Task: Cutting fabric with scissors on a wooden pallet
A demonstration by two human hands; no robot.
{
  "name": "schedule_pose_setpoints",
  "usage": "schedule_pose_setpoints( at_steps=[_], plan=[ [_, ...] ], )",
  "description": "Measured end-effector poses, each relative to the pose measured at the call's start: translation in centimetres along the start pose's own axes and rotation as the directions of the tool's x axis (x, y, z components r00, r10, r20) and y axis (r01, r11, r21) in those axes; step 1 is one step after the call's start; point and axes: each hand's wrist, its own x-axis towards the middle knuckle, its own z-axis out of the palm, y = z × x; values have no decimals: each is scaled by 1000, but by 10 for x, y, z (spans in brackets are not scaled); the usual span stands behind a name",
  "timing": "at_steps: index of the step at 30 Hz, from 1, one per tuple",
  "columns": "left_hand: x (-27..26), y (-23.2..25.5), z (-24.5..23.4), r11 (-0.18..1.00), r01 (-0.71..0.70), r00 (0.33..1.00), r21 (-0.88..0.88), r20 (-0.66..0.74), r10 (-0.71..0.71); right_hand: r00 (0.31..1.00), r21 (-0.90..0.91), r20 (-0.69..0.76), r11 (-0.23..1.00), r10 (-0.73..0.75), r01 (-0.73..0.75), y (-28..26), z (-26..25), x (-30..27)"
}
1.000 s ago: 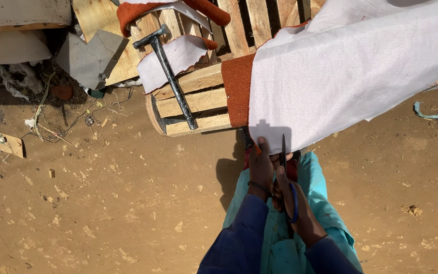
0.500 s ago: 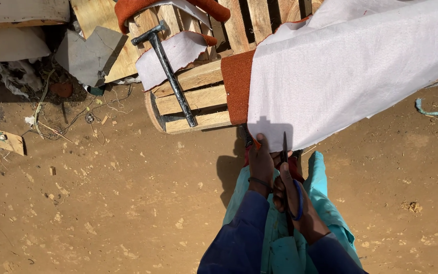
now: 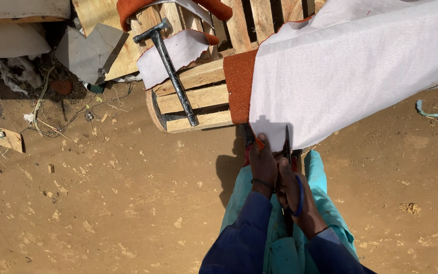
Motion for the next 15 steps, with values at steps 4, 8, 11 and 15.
schedule_pose_setpoints(
  at_steps=[4,8,11,15],
  plan=[
    [13,-35,-15,980,80,997,-182,5,-81,999,13,-47,1000,23,-23,-21,10,-12],
    [6,-33,-14,996,-20,999,-86,27,22,997,2,-47,998,64,-64,-57,14,-11],
    [18,-51,-22,994,-68,997,-82,33,71,998,-33,-49,999,38,-39,-57,7,-2],
    [30,-76,-19,985,-134,990,-108,35,139,993,-114,-116,993,21,-35,-59,3,0]
  ],
)
